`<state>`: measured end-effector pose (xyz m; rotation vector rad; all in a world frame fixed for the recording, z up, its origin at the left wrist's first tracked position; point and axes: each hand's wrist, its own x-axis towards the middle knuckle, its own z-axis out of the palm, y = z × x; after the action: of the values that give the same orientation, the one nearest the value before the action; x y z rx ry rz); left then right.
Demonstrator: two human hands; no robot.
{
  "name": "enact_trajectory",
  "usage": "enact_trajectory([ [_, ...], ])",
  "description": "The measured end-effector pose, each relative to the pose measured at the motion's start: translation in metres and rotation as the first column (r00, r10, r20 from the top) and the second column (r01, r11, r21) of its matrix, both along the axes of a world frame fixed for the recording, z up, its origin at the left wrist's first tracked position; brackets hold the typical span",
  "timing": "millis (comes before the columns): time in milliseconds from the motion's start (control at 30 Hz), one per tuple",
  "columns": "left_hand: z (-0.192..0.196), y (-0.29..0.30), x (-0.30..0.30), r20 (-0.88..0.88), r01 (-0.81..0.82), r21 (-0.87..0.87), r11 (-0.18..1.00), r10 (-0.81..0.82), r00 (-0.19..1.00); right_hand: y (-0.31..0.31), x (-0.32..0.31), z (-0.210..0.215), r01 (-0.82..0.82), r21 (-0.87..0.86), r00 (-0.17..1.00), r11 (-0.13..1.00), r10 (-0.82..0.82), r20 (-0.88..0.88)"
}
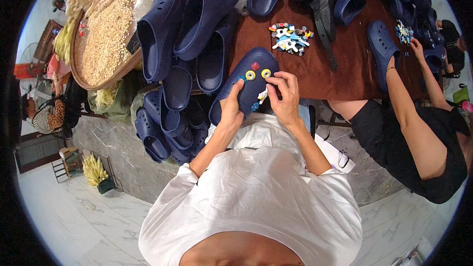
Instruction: Attaching decorative charms and pins into the holes of blue plastic clogs.
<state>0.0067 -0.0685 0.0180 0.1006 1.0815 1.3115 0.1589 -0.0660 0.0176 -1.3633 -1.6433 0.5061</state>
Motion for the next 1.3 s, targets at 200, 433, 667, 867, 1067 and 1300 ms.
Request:
enact_trajectory([
  [200, 0.017, 0.022, 0.008, 0.162, 0.018, -0.115, 0.993, 0.001, 0.987, 0.000, 0.018, -0.013, -0.027, -0.073, 0.999, 0.997, 0.025, -0.021],
  [433, -0.009, 0.058, 0.023, 0.329, 0.036, 0.058, 0.998, -0.053, 0.943, 0.021, 0.002, 0.008, -0.071, -0.041, 0.997, 0.997, 0.072, 0.009],
  [667, 0.002, 0.048, 0.021, 0.335, 0.041, 0.250, 0.967, -0.126, 0.934, 0.053, -0.011, 0.016, -0.133, -0.036, 0.962, 0.990, 0.138, 0.237],
  [867, 0.008, -0.015, -0.020, -0.532, 0.346, 0.294, 0.891, -0.148, 0.833, 0.049, -0.006, 0.015, -0.209, 0.050, 0.926, 0.977, 0.181, 0.332],
  [1067, -0.012, -0.020, -0.037, -0.941, 0.451, 0.278, 0.848, 0.145, 0.307, 0.045, 0.005, 0.017, -0.340, 0.037, 0.892, 0.940, 0.309, 0.330],
  [1300, -0.021, -0.012, -0.006, -0.942, 0.510, 0.273, 0.816, 0.118, 0.314, 0.062, 0.012, 0.010, -0.262, 0.124, 0.935, 0.957, 0.219, 0.280],
])
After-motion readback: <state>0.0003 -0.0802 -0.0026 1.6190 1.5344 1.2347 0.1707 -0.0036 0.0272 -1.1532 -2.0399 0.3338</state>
